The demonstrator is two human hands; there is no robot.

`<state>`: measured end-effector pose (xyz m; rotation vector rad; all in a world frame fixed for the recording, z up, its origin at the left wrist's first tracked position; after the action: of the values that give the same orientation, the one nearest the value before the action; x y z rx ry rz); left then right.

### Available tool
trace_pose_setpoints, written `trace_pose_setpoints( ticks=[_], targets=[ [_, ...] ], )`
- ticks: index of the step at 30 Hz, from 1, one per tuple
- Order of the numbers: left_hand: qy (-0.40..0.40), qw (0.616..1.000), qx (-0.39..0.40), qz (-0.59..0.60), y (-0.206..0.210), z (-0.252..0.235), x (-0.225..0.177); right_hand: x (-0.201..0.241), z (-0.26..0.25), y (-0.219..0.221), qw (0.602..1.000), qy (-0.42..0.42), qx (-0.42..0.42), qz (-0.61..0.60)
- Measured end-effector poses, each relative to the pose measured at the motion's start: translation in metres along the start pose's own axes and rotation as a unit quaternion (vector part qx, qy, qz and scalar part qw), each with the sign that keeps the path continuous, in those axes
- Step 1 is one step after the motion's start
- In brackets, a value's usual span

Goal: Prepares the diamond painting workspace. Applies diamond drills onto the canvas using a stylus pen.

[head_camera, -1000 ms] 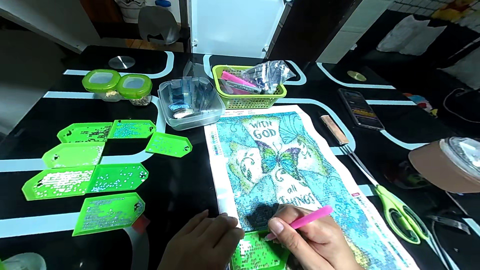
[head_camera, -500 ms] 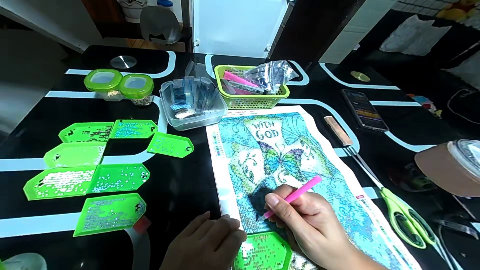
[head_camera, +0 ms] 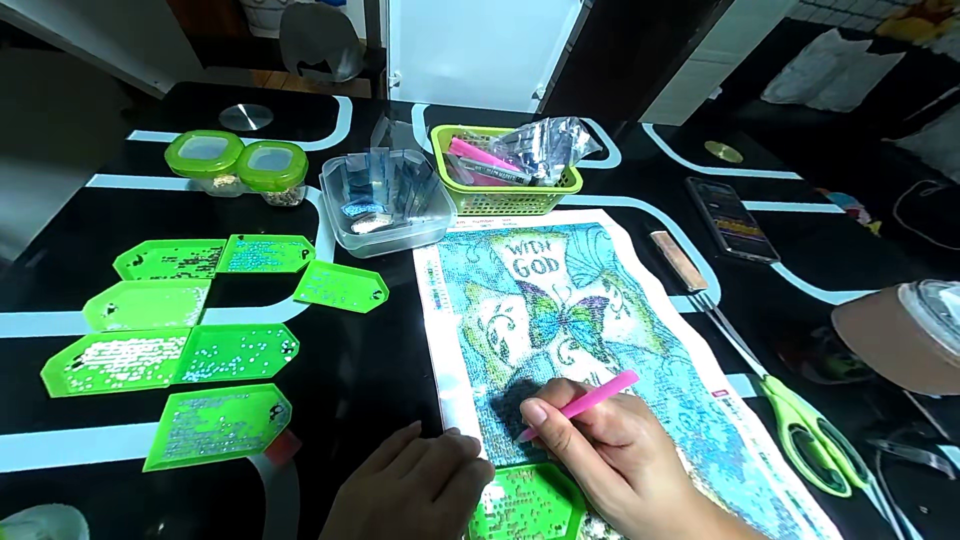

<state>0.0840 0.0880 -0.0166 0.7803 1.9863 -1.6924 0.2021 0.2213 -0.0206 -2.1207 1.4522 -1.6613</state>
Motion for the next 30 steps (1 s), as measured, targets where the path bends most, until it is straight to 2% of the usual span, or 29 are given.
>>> trace_pose_setpoints(
  ticks=[7, 11, 16, 30],
  targets=[
    [0.000, 1.000, -0.002, -0.002, 0.000, 0.000, 0.000, 0.007, 0.001, 0.001, 0.998, -0.045, 0.024, 0.030],
    [0.002, 1.000, -0.005, -0.011, 0.000, 0.000, 0.000, 0.004, 0.001, -0.002, 0.999, -0.020, 0.035, 0.011],
    [0.000, 1.000, -0.006, -0.011, 0.000, 0.001, 0.000, 0.005, 0.006, -0.016, 0.998, 0.006, -0.003, -0.063],
    [-0.001, 1.000, 0.003, -0.011, 0.000, 0.000, 0.000, 0.010, 0.016, -0.009, 0.999, -0.027, 0.008, -0.025]
  ],
)
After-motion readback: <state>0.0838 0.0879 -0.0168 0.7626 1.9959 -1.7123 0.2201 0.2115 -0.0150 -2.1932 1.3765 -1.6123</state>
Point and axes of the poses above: each hand's wrist, its own z-axis away from the middle knuckle, its own y-axis out of the palm, x = y × z, the point moved 7 cm from there along -z, towards the middle knuckle, and after that the axes turned 6 degrees about z, right-handed, at the moved point
